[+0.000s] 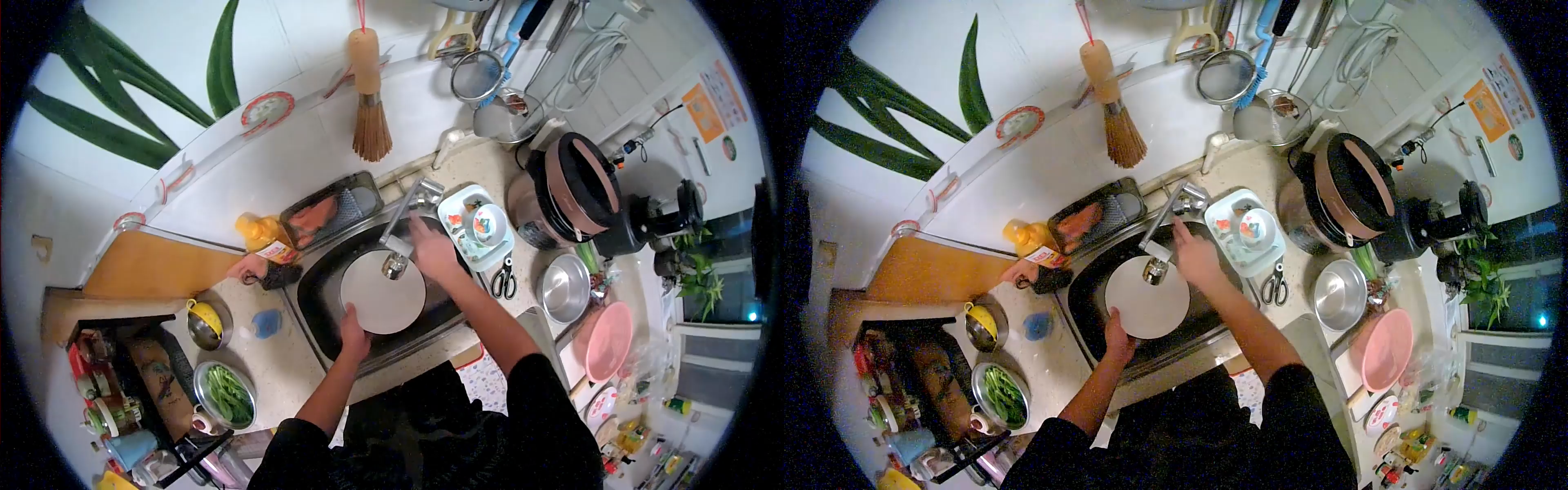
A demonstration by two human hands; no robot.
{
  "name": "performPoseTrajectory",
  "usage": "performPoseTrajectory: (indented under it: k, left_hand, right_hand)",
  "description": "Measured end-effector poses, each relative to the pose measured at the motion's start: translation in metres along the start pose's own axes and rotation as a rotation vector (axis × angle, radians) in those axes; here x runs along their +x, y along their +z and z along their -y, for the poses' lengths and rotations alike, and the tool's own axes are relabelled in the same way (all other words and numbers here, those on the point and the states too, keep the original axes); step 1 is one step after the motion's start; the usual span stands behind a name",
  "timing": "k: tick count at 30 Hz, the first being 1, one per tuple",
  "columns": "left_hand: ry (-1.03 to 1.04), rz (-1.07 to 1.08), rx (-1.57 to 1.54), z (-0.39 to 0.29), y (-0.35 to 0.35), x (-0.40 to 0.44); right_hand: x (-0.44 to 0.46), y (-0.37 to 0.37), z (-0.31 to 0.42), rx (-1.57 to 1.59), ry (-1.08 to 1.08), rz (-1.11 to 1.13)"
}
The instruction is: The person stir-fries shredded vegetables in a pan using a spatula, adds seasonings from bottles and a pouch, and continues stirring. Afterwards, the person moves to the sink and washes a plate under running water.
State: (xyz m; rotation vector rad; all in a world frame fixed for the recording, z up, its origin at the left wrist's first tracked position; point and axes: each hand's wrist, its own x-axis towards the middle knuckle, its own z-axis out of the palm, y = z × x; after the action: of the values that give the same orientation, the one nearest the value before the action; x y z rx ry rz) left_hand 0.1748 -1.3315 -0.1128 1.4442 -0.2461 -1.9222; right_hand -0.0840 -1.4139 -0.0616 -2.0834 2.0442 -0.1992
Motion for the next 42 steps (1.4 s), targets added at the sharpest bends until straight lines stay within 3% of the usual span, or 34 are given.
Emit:
performPoseTrajectory:
  k: [1, 6, 9, 15, 17, 19, 21, 23, 26, 29, 32, 35, 36, 39, 40, 42]
  left_hand:
    - [0.01, -0.013, 0.008, -0.003, 0.001, -0.001]
    - [0.05, 0.005, 0.025, -0.003, -0.014, -0.007]
    - [0.066, -0.051, 0.012, -0.007, -0.016, -0.016]
    - [0.121, -0.135, 0.028, -0.014, -0.016, -0.028]
    - [0.117, -0.143, 0.077, -0.023, -0.01, -0.037]
    - [0.12, -0.152, 0.15, -0.033, -0.002, -0.042]
    - [0.181, -0.162, 0.165, -0.027, -0.006, -0.031]
    - [0.226, -0.18, 0.226, -0.025, -0.007, -0.03]
    - [0.254, -0.206, 0.41, -0.027, -0.002, -0.035]
    - [0.302, -0.219, 0.634, -0.021, -0.005, -0.034]
    - [0.377, -0.198, 0.833, -0.014, -0.01, -0.043]
    - [0.49, -0.033, 0.854, -0.019, -0.004, -0.075]
    - [0.505, -0.052, 1.015, -0.014, -0.014, -0.073]
    - [0.573, -0.07, 0.88, -0.005, -0.025, -0.083]
    - [0.678, -0.061, 0.864, -0.002, -0.031, -0.081]
    - [0.484, -0.007, 0.512, -0.005, -0.036, -0.085]
  right_hand:
    - [0.021, 0.002, -0.001, -0.108, 0.011, 0.132]
    - [0.078, 0.015, -0.008, -0.416, -0.015, 0.366]
    - [0.085, 0.022, -0.011, -0.379, 0.047, 0.263]
    - [0.022, 0.027, -0.007, 0.08, 0.061, -0.04]
    - [-0.031, 0.064, 0.0, 0.213, 0.101, -0.004]
    - [-0.083, 0.093, 0.023, 0.173, -0.024, 0.013]
    - [-0.127, 0.085, 0.069, 0.526, -0.104, -0.021]
    - [-0.144, 0.048, 0.116, 0.541, -0.089, 0.058]
    - [-0.149, 0.071, 0.135, 0.665, -0.085, -0.011]
    - [-0.15, 0.077, 0.139, 0.716, -0.023, -0.031]
    - [-0.154, 0.081, 0.139, 1.036, 0.365, 0.126]
    - [-0.156, 0.082, 0.131, 1.299, 0.479, 0.238]
    - [-0.16, 0.089, 0.131, 1.437, 0.425, 0.186]
    - [-0.174, 0.109, 0.139, 1.689, 0.458, 0.144]
    - [-0.177, 0.107, 0.14, 1.617, 0.447, 0.164]
    - [-0.184, 0.097, 0.146, 1.475, 0.425, 0.203]
